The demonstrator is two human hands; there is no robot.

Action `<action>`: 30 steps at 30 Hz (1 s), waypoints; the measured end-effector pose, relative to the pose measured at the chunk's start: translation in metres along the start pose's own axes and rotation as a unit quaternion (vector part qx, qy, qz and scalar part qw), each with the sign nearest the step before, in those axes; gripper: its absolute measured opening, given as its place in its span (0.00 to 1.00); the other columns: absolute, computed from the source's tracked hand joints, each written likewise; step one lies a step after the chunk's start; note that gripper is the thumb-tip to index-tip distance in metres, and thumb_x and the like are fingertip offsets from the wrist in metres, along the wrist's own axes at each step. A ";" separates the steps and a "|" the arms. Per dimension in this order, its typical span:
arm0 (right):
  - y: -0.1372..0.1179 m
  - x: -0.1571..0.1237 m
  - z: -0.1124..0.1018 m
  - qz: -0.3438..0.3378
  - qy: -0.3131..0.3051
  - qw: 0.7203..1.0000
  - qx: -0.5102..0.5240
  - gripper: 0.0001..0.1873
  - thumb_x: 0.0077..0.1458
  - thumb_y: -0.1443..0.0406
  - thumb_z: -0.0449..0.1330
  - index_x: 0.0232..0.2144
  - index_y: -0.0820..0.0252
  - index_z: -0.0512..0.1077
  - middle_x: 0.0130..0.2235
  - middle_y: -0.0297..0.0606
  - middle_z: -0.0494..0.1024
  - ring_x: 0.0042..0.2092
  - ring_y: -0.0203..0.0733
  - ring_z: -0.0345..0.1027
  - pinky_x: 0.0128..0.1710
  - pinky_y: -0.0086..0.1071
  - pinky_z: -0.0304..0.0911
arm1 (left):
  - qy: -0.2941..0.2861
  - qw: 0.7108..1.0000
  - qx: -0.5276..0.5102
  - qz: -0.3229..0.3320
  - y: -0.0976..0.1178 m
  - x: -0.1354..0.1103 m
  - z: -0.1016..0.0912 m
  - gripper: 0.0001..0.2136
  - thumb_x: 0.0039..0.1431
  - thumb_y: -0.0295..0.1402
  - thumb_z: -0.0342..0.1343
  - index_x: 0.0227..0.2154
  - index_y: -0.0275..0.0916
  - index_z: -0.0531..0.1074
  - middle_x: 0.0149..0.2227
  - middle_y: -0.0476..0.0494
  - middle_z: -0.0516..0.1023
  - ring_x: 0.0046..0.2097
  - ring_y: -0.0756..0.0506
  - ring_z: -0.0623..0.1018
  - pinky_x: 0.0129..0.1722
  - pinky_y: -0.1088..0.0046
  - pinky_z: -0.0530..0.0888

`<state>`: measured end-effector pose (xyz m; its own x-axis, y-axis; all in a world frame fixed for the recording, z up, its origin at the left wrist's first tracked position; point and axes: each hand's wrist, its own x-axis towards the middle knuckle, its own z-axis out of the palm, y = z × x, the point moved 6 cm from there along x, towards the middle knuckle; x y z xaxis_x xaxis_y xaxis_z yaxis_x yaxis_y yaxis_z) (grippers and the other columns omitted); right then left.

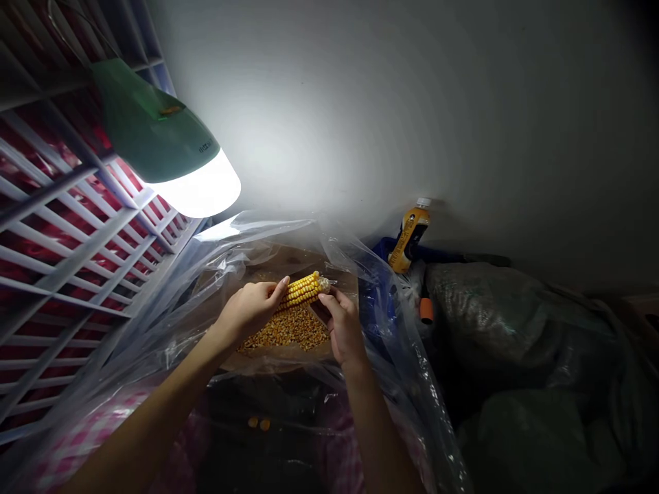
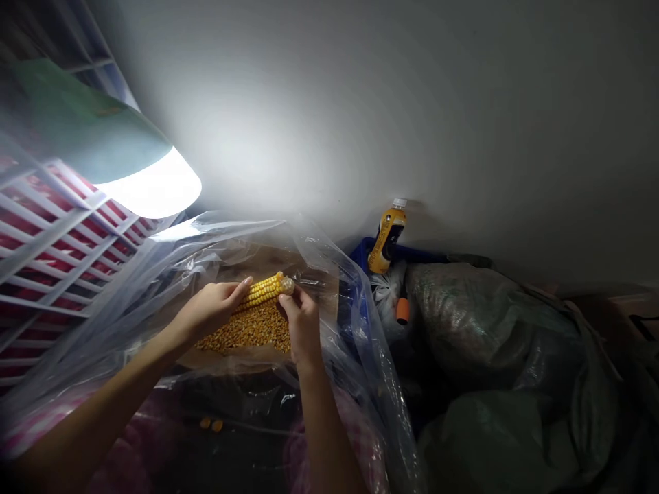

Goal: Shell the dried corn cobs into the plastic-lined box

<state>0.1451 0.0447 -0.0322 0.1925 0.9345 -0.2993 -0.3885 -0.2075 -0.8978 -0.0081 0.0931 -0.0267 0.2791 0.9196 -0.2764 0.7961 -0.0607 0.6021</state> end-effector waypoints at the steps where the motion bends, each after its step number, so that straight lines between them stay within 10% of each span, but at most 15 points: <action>1: 0.001 0.000 -0.001 -0.003 0.009 1.000 -0.012 0.16 0.44 0.64 0.58 0.38 0.60 0.73 0.36 0.34 0.77 0.39 0.41 0.70 0.41 0.34 0.65 | 0.002 1.000 0.001 0.003 0.000 0.000 0.000 0.24 0.57 0.51 0.34 0.19 0.40 0.64 0.20 0.45 0.69 0.25 0.44 0.69 0.26 0.73 0.58; 30: 0.006 -0.001 0.002 -0.035 0.026 0.999 -0.002 0.12 0.45 0.67 0.56 0.34 0.59 0.72 0.37 0.35 0.77 0.41 0.42 0.70 0.42 0.34 0.66 | 0.006 0.999 -0.046 -0.021 -0.002 0.002 0.001 0.26 0.56 0.51 0.33 0.19 0.38 0.67 0.20 0.44 0.69 0.26 0.44 0.70 0.25 0.72 0.59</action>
<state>0.1412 0.0434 -0.0370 0.2652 0.9308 -0.2516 -0.3691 -0.1430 -0.9183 -0.0085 0.0947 -0.0296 0.2393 0.9253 -0.2941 0.7540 0.0138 0.6568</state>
